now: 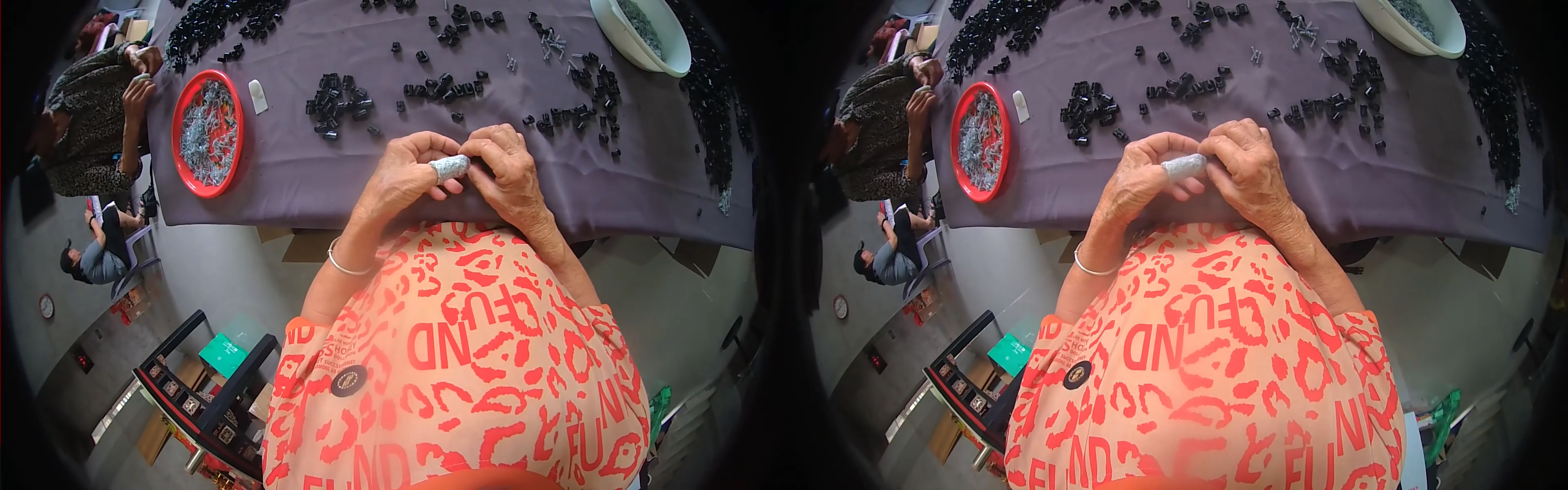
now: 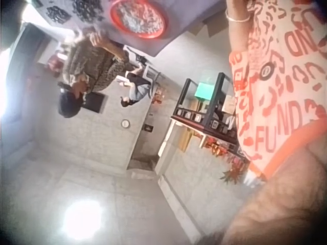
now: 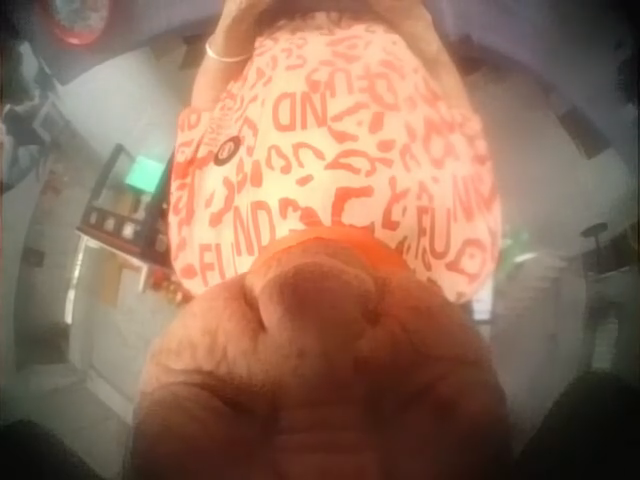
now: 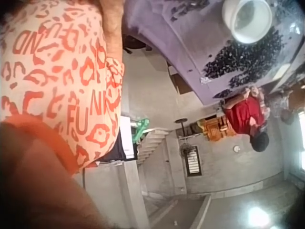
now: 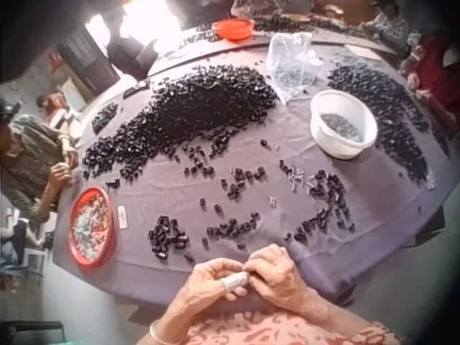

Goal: The person assembles small plastic components by picking up springs and plastic parts from the table and inserting the springs into the plastic parts by hand.

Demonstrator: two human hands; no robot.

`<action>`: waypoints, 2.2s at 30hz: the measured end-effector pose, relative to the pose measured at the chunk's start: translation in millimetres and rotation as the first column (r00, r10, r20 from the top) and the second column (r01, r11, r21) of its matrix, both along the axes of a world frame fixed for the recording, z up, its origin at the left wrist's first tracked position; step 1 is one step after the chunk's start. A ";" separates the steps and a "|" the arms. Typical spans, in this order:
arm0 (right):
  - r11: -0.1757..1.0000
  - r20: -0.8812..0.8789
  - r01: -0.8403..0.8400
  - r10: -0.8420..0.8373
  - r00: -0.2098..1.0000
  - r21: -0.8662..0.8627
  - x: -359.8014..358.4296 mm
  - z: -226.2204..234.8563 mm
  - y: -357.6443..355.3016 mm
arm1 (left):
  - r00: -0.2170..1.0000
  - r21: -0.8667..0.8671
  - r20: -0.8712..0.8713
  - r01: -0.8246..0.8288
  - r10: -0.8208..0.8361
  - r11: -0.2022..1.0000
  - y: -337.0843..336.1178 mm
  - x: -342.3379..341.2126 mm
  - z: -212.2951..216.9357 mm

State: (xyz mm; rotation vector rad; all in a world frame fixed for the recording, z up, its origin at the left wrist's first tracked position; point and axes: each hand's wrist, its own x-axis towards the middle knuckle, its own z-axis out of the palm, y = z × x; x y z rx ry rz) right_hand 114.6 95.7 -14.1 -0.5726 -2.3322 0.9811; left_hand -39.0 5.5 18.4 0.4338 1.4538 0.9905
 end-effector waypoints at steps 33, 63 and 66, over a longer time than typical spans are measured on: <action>0.963 0.099 -0.239 0.228 0.969 0.123 -25.2 7.0 -8.8 | 0.981 0.152 -0.193 0.001 0.028 0.988 -6.5 4.4 -6.6; 0.988 -0.226 0.131 -0.109 0.968 0.085 -19.1 8.4 10.0 | 0.504 0.318 -0.852 0.289 0.139 0.903 -13.7 29.7 -20.4; 0.985 -0.179 0.084 -0.057 0.982 0.150 -35.0 13.4 21.3 | 0.372 0.292 -0.911 0.273 0.179 0.917 -16.2 22.5 -21.1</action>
